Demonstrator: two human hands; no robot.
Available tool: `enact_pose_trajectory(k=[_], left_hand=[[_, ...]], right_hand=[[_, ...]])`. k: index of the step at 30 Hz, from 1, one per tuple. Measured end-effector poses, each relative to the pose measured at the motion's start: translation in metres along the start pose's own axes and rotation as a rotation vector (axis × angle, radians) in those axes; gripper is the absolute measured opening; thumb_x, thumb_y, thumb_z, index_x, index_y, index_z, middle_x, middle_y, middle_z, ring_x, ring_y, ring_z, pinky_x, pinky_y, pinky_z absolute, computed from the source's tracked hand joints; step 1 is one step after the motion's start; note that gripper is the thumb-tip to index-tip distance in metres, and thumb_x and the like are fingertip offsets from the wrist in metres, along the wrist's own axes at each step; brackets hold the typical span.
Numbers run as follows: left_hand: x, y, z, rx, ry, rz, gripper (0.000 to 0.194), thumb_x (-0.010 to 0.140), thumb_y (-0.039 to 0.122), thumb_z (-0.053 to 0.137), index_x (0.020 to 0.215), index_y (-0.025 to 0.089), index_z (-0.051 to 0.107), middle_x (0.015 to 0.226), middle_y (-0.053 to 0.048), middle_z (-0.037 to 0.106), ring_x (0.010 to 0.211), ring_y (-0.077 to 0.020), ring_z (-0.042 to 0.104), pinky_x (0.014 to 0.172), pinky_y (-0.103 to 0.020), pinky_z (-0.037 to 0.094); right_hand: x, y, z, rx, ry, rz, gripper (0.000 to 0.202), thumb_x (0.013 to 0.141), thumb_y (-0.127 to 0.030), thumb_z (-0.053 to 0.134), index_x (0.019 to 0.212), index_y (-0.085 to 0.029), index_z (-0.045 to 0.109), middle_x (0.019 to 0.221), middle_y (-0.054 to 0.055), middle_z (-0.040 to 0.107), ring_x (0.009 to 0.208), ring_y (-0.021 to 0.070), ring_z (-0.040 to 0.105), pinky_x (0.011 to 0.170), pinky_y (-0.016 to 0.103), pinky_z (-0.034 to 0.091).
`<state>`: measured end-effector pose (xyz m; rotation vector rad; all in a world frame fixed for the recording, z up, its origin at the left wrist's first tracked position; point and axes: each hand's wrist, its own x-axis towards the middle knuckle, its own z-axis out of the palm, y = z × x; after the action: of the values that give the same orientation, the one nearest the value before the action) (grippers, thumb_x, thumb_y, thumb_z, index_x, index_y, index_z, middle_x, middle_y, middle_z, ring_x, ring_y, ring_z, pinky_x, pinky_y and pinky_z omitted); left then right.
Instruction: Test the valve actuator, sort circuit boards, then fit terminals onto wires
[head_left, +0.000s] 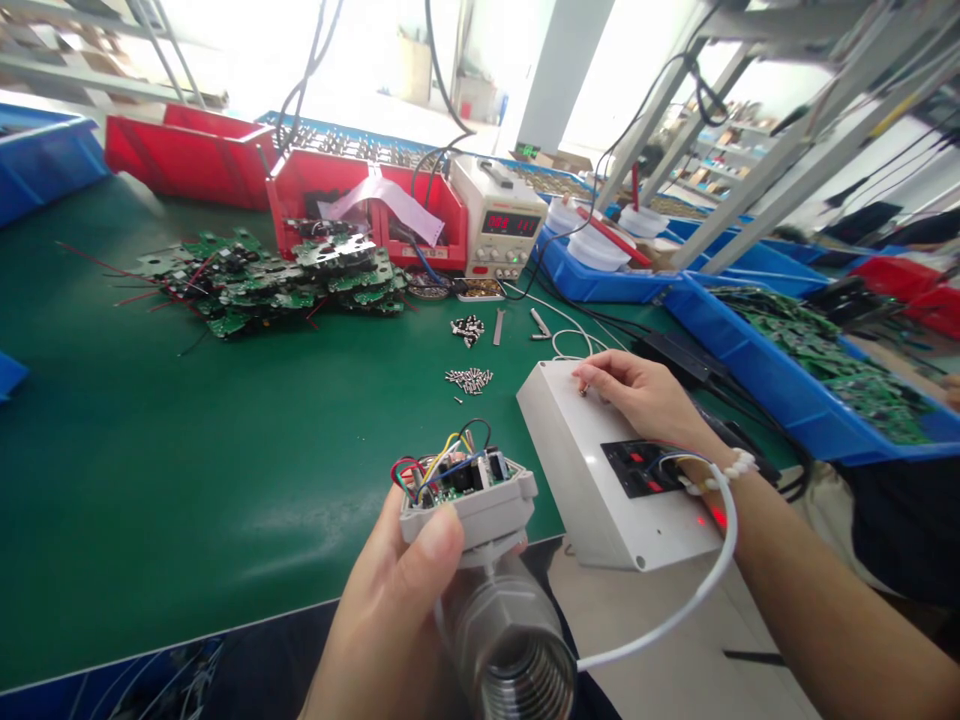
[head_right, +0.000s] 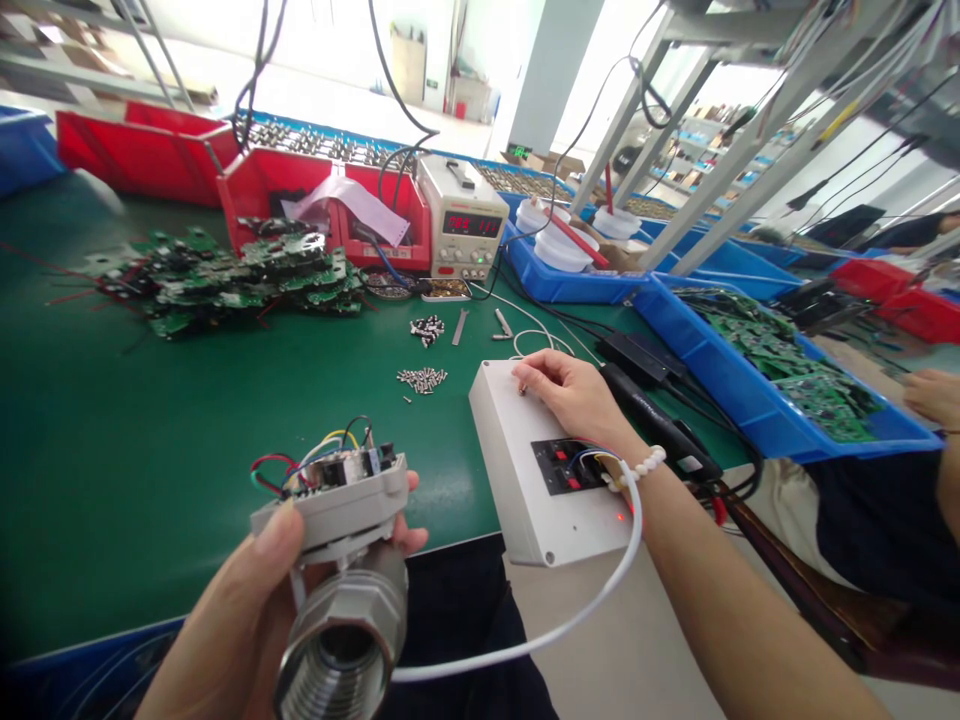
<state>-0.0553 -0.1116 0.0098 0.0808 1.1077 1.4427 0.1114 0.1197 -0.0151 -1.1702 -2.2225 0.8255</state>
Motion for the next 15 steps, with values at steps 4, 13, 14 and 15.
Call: enact_pose_trajectory(k=[4,13,14,15], left_hand=[[-0.0008,0.0026,-0.0001,0.049,0.033,-0.044,0.060,0.066,0.056,0.076,0.111,0.016,0.068,0.081,-0.010,0.075,0.076,-0.0230,0.068,0.064,-0.026,0.051],[-0.0072,0.0082,0.0000,0.015,0.030,-0.138,0.079,0.061,0.055,0.080,0.126,0.015,0.059,0.091,-0.015,0.076,0.066,-0.0242,0.067,0.057,-0.030,0.050],[-0.0075,0.0093,0.0000,0.016,0.039,-0.144,0.080,0.059,0.054,0.081,0.126,0.015,0.059,0.091,-0.015,0.076,0.069,-0.0250,0.067,0.059,-0.030,0.050],[-0.0078,0.0101,0.0001,0.017,0.048,-0.147,0.081,0.058,0.053,0.083,0.125,0.015,0.060,0.091,-0.015,0.076,0.072,-0.0253,0.068,0.060,-0.030,0.051]], right_hand=[[0.0008,-0.0014,0.0006,-0.008,0.011,-0.001,0.035,0.082,-0.052,0.057,0.074,-0.019,0.065,0.075,0.003,0.067,0.064,0.0163,0.054,0.064,0.029,0.040],[0.0006,-0.0005,0.0006,0.000,0.013,-0.003,0.038,0.083,-0.054,0.055,0.074,-0.018,0.065,0.076,0.004,0.066,0.062,0.0158,0.052,0.062,0.029,0.039],[0.0007,-0.0010,0.0007,0.000,0.013,0.000,0.038,0.082,-0.054,0.055,0.074,-0.018,0.065,0.075,0.004,0.066,0.062,0.0156,0.052,0.062,0.029,0.039],[0.0008,-0.0015,0.0007,-0.001,0.015,0.003,0.038,0.082,-0.054,0.055,0.074,-0.018,0.065,0.075,0.004,0.066,0.061,0.0154,0.051,0.062,0.029,0.038]])
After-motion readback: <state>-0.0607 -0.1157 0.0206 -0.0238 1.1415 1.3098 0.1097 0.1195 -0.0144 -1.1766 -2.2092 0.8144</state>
